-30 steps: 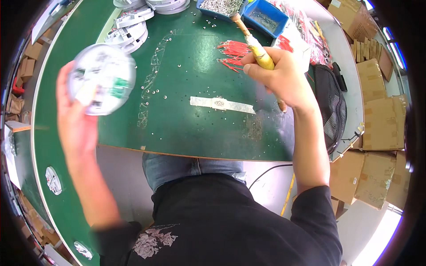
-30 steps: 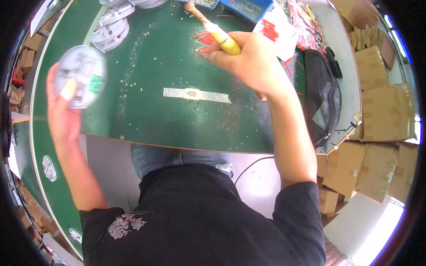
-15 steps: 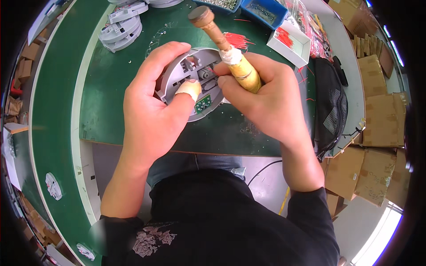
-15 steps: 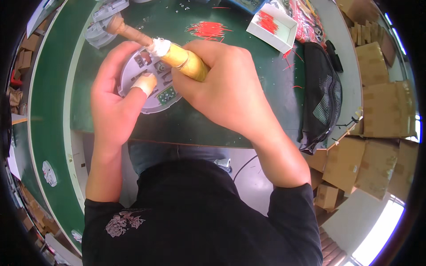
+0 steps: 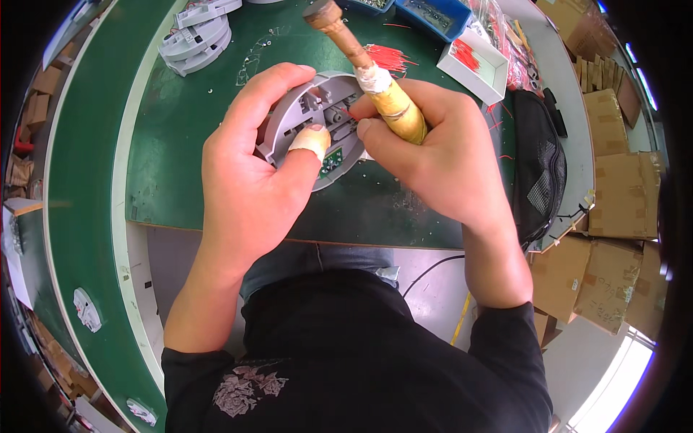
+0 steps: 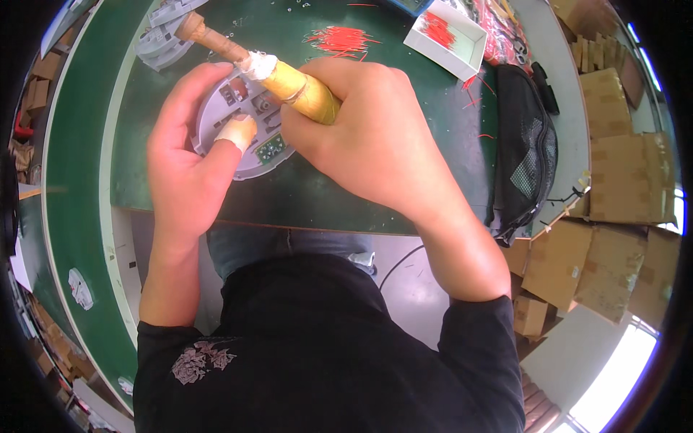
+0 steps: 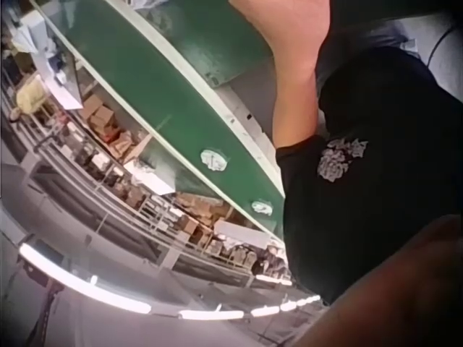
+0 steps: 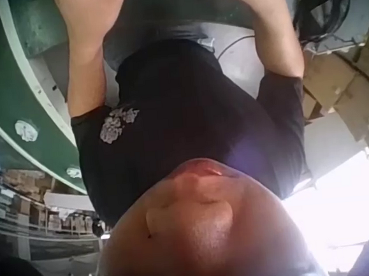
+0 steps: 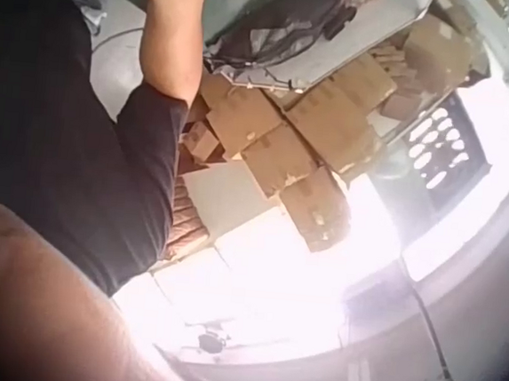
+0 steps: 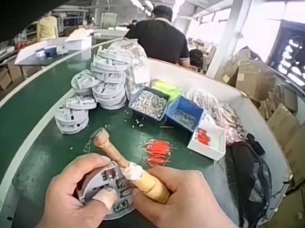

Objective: Manually assembling and applying adhesive to small components on circular electronic boards at a workstation.

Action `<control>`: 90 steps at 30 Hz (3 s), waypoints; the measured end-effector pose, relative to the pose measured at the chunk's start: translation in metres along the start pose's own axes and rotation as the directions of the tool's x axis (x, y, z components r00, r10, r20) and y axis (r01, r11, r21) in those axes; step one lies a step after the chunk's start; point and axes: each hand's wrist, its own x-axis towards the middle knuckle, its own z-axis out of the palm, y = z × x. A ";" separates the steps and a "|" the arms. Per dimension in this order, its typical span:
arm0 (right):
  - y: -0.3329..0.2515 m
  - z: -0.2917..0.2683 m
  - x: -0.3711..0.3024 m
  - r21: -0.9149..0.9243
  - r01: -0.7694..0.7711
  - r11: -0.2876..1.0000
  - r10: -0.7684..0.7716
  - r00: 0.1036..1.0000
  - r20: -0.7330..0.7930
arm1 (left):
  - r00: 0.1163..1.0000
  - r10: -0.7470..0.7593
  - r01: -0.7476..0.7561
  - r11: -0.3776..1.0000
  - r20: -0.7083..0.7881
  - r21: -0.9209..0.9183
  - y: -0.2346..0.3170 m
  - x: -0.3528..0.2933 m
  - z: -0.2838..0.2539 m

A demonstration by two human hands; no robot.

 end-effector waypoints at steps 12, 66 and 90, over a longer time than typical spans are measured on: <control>-0.002 -0.006 0.005 -0.249 0.214 0.945 -0.211 0.977 0.039 | 1.000 0.010 -0.010 1.000 -0.017 0.026 -0.002 0.000 0.001; 0.017 0.047 0.109 0.870 0.413 0.269 -0.119 0.911 -0.396 | 0.885 0.212 -0.447 0.640 0.415 0.625 -0.034 -0.031 0.017; 0.027 -0.003 0.039 0.889 0.439 0.133 -0.504 0.802 -0.321 | 0.893 -0.409 0.439 0.709 0.186 -0.551 -0.029 0.000 -0.024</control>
